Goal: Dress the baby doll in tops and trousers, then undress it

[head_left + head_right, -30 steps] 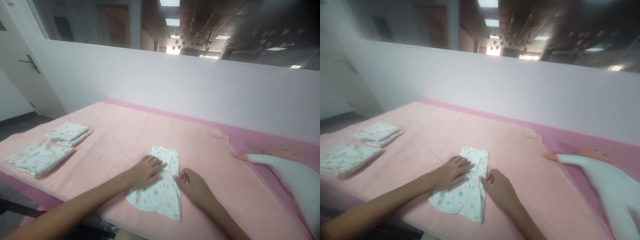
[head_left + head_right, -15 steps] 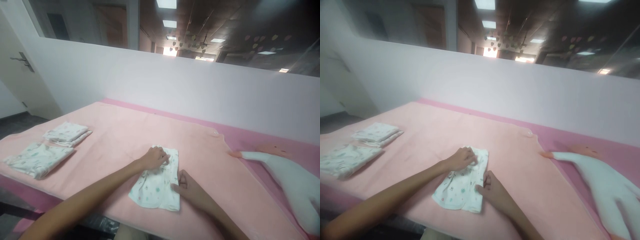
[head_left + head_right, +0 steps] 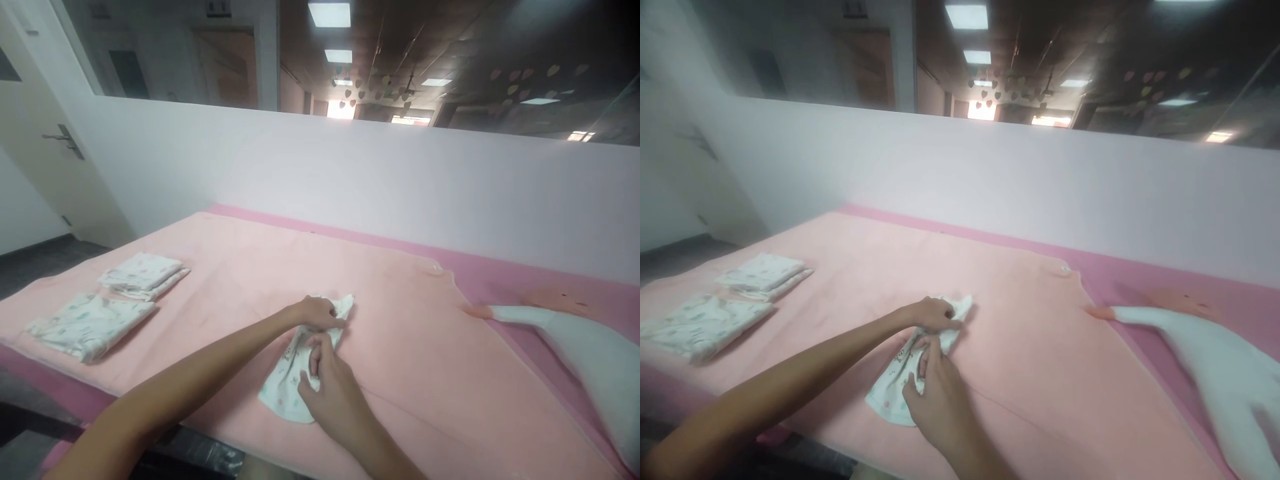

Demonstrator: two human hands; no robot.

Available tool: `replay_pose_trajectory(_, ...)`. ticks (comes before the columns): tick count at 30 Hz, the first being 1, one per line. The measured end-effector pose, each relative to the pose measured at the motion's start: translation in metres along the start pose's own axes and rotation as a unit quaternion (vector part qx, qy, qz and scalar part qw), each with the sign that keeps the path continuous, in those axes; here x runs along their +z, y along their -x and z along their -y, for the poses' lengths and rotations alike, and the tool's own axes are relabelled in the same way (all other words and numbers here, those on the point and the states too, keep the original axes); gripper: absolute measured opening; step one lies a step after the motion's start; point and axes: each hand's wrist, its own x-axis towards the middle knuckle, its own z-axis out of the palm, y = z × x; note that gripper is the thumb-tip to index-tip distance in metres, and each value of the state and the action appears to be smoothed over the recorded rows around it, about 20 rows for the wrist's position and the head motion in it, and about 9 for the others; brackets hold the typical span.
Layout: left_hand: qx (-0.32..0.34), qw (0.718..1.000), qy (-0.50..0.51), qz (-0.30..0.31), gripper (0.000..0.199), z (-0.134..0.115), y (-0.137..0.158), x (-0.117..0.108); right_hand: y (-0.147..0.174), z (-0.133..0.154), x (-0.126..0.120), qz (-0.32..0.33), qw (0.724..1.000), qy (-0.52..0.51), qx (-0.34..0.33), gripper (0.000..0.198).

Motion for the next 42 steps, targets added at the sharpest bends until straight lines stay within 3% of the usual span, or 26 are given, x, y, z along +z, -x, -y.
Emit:
replay_pose_trajectory(4, 0.003, 1.000, 0.016, -0.011, 0.058, -0.003, 0.005, 0.003, 0.025, -0.022, -0.013, -0.029, 0.997, -0.065, 0.030, 0.041)
replay_pose_trajectory(9, 0.008, 0.999, 0.040, -0.016, 0.064, -0.010, 0.010, 0.003, 0.063, -0.055, -0.021, -0.109, 0.975, -0.172, 0.093, 0.044)
replay_pose_trajectory(15, 0.021, 0.996, 0.045, -0.069, 0.053, -0.002, 0.008, 0.014, 0.086, -0.067, -0.033, -0.135, 0.984, -0.032, 0.109, 0.055)
replay_pose_trajectory(20, -0.003, 0.962, 0.053, -0.266, 0.040, 0.040, 0.034, 0.021, 0.086, -0.080, -0.058, -0.125, 0.984, 0.049, 0.117, 0.043)
replay_pose_trajectory(22, -0.037, 0.956, 0.088, -0.276, 0.041, 0.054, 0.048, 0.020, 0.079, -0.087, -0.070, -0.120, 0.984, 0.057, 0.122, 0.038)
replay_pose_trajectory(24, -0.063, 0.960, 0.136, -0.238, 0.044, 0.061, 0.060, 0.019, 0.069, -0.091, -0.079, -0.106, 0.985, 0.065, 0.118, 0.037)
replay_pose_trajectory(27, -0.041, 0.961, 0.160, -0.220, 0.044, 0.060, 0.076, 0.017, 0.053, -0.090, -0.089, -0.093, 0.990, 0.091, 0.045, 0.033)
replay_pose_trajectory(29, 0.033, 0.961, 0.114, -0.250, 0.038, 0.058, 0.089, 0.019, 0.048, -0.086, -0.093, -0.076, 0.987, 0.124, -0.062, 0.029)
replay_pose_trajectory(31, 0.140, 0.956, 0.047, -0.254, 0.032, 0.060, 0.109, 0.023, 0.050, -0.083, -0.095, -0.040, 0.969, 0.171, -0.174, 0.036)
replay_pose_trajectory(35, 0.302, 0.942, -0.011, -0.144, 0.036, 0.073, 0.157, 0.032, 0.060, -0.086, -0.096, 0.038, 0.912, 0.262, -0.313, 0.055)
replay_pose_trajectory(38, 0.320, 0.944, 0.003, -0.082, 0.043, 0.080, 0.180, 0.036, 0.060, -0.093, -0.093, 0.063, 0.884, 0.303, -0.349, 0.063)
replay_pose_trajectory(42, 0.299, 0.950, 0.035, -0.086, 0.038, 0.081, 0.179, 0.043, 0.050, -0.097, -0.087, 0.033, 0.877, 0.291, -0.381, 0.058)
